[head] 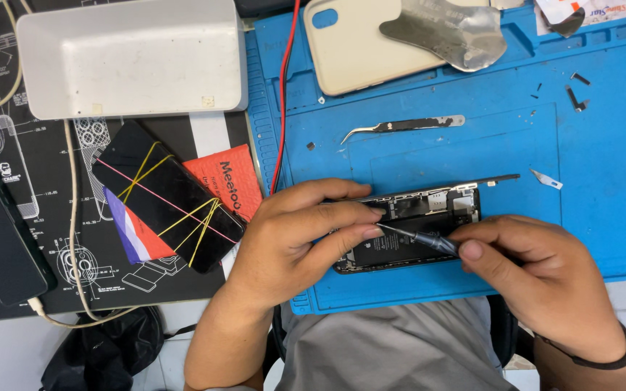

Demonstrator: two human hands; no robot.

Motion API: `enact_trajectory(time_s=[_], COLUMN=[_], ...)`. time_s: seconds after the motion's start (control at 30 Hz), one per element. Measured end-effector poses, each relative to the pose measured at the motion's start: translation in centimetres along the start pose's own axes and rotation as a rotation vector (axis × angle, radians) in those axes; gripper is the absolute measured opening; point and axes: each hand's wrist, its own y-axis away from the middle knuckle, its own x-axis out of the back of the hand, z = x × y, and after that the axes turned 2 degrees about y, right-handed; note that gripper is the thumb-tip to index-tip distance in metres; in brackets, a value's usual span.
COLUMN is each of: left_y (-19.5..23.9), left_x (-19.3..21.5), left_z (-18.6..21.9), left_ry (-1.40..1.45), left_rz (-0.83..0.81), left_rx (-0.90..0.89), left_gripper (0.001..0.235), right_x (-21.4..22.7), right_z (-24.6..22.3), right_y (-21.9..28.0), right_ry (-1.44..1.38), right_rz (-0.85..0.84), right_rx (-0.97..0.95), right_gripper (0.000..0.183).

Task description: The person uses a screwdriver to remove screws from the internal frame of a disassembled smartphone. They then use a metal prying tool to carefully lift and separate internal components and connectors from the phone's chassis.

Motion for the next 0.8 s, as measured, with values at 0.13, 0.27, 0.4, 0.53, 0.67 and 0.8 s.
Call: enact_trajectory(time_s=[0.13,0.27,0.4,0.53,0.67,0.8], left_y=[-0.04,-0.05,-0.08,-0.12,-0.03,-0.01], left_x=[0.04,0.17,0.18,0.17,0.22,0.18], left_z=[0.08,0.09,0.08,0.05,0.03,-0.02], left_ry=[-0.007,-0.010,-0.012,0.010,0.014,0.037], left_rz=[-0.005,-0.014,-0.013,-0.019,-0.024,-0.026], left_rx=[-0.011,-0.023,-0.035,-0.024,-0.019,-0.022], left_gripper=[0.018,0.017,0.018,0.017,0.017,0.016], right_x=[-0.02,-0.06,0.09,0.12,0.11,0.24], right_z=[-0.15,-0.31,-0.46,-0.59,-0.66,-0.76], right_y=[-0.01,-0.14,-0.25,-0.36,-0.38,-0.44], right_ry=[0.039,0.038,0.071,0.077,0.078,0.083], right_rz=[0.008,-0.002,-0.003,-0.006,-0.001,-0.003], right_rx=[-0.016,-0.011,0.016,-0.003,0.009,0.071], right_gripper=[0.019,0.019,0.019,0.018,0.018,0.018])
